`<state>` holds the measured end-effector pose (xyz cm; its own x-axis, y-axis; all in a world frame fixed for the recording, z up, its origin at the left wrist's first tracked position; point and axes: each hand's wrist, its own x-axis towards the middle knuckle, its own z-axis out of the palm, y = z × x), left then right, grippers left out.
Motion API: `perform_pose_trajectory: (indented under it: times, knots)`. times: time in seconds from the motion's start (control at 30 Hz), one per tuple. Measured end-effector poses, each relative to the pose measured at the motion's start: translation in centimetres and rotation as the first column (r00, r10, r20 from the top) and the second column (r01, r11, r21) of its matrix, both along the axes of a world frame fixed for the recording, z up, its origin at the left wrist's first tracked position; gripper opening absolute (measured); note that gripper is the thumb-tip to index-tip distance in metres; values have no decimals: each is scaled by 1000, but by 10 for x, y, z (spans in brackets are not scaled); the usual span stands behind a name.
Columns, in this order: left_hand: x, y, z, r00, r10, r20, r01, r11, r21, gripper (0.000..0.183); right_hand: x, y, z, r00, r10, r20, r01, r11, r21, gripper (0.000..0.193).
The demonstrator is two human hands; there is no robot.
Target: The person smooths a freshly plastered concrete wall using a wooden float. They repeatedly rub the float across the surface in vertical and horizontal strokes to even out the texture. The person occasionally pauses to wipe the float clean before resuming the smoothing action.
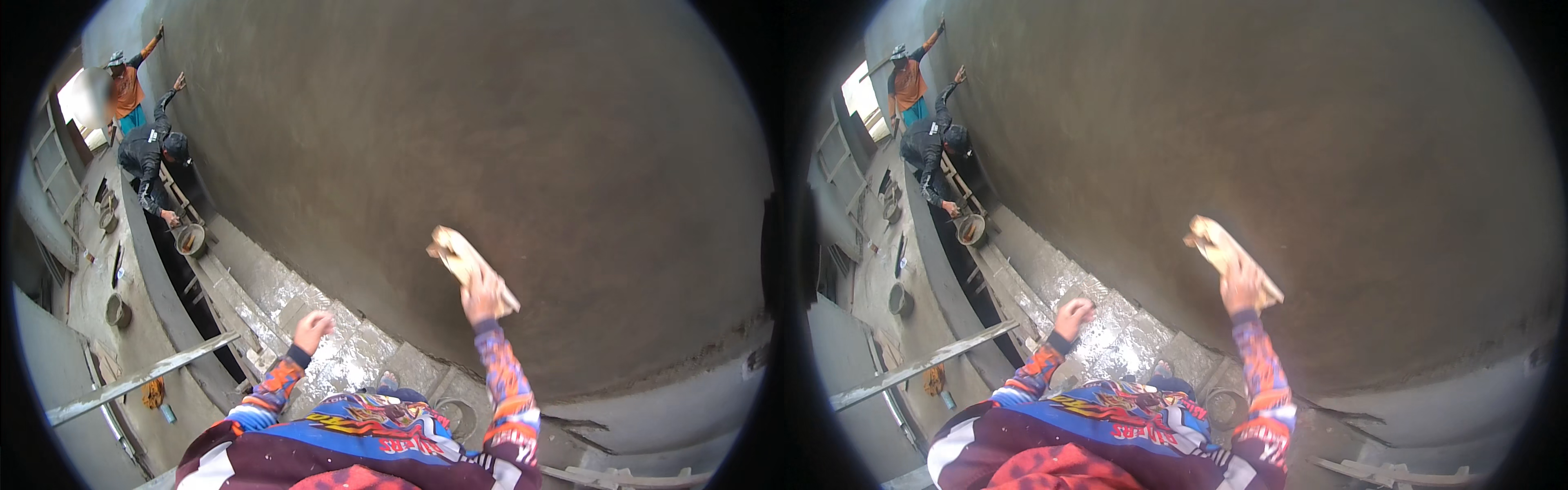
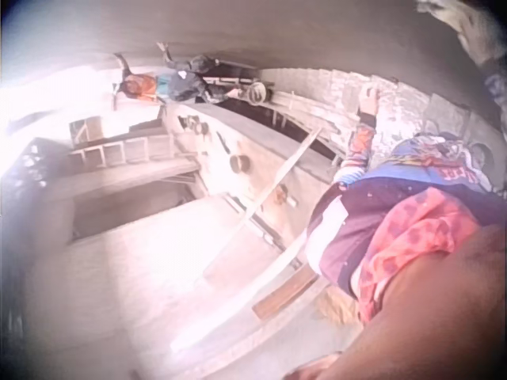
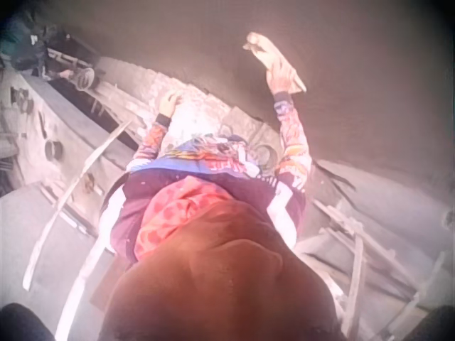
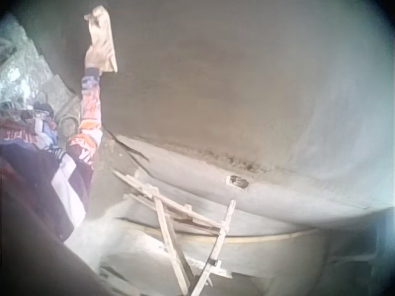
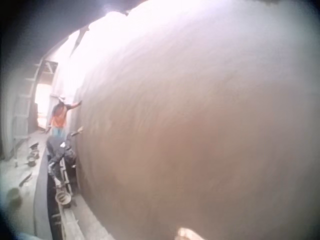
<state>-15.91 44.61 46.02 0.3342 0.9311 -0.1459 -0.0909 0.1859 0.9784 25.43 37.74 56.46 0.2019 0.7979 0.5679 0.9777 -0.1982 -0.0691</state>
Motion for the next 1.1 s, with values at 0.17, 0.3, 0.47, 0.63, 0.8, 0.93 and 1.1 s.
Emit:
perform_pose_trajectory:
  times: [0.17,0.3,0.47,0.63,0.8,0.93,1.1]
  knots:
    - [-92,-57,-174,923,176,-343,-238,960,-147,19,-38,-187,-103,846,-364,-390,365,928,-75,67]
    - [-88,-94,-215,756,-335,-561,81,900,-429,21,-78,-294,-154,434,-605,-668,785,618,-50,70]
    - [-78,-39,-263,131,-713,-689,607,607,-513,38,-104,-347,-141,218,-570,-792,926,377,-17,76]
    - [-8,44,-242,623,-504,-599,436,859,-270,18,-67,-336,-116,250,-272,-929,915,380,135,81]
    - [16,64,-182,839,-413,-354,345,907,-240,15,-26,-287,-141,120,197,-973,947,271,172,86]
    - [-82,29,-250,746,-248,-618,252,964,-82,32,-11,-221,-164,-187,436,-880,943,329,-37,97]
    - [-147,-44,-292,645,-573,-505,183,758,-626,30,17,-165,-201,-293,530,-796,932,343,-115,92]
